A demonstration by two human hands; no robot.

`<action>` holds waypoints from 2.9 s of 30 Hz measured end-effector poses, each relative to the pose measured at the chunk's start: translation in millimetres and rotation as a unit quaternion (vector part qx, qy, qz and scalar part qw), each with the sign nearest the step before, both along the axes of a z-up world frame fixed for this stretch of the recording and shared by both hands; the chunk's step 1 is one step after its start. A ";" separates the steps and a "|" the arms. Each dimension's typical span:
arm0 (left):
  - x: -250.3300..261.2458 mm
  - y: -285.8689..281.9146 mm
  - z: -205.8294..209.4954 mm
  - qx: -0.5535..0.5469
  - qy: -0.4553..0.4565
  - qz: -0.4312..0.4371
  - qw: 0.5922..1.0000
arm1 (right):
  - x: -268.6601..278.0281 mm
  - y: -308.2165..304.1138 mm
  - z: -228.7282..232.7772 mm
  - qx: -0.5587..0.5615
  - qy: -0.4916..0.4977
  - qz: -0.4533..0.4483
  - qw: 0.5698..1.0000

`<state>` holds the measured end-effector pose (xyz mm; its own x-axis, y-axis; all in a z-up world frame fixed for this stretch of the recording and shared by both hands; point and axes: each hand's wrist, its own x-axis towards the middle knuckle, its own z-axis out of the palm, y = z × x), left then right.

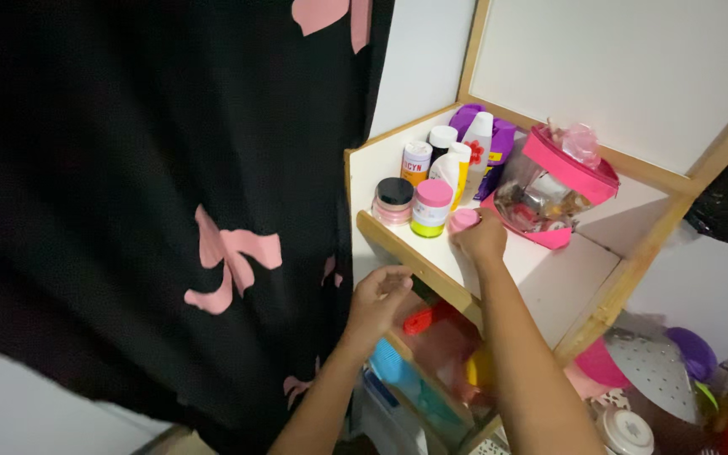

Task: The person repeatedly picks up various cosmetic bottles, jars, and containers from a cluttered table and places them onto a small wooden shelf. The person handles items one by one, moving them from the table surface to the shelf.

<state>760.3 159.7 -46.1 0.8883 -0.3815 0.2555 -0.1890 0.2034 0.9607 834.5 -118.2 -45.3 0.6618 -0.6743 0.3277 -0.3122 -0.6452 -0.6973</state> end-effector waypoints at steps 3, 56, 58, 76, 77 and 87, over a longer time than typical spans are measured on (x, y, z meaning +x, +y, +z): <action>16.5 -2.0 -7.8 -0.015 0.008 -0.006 1.000 | 2.4 0.9 -7.2 -0.001 -0.016 0.034 0.999; -856.5 -368.5 106.8 -0.085 -0.420 -0.534 0.729 | -1153.9 -56.9 119.8 -0.173 0.021 -0.460 0.871; -886.6 -385.2 103.8 -0.084 -0.417 -0.558 0.712 | -1181.0 -62.0 115.5 -0.099 -0.010 -0.487 0.868; -1093.4 -641.2 92.4 -0.027 -0.482 -0.530 0.697 | -1326.3 -204.0 129.9 -0.255 -0.020 -0.545 0.798; -1098.6 -645.3 91.1 -0.004 -0.497 -0.526 0.690 | -1328.1 -206.2 129.8 -0.262 -0.018 -0.544 0.797; -1099.8 -636.9 97.9 -0.167 -0.400 -0.432 0.791 | -1344.7 -199.0 123.4 -0.249 -0.089 -0.521 0.812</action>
<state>-339.5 -477.2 51.8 -0.1637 -0.5501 0.8189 -0.3616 0.8058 0.4690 -510.2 -317.1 78.1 -0.2703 -0.5925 0.7589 -0.7926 -0.3105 -0.5247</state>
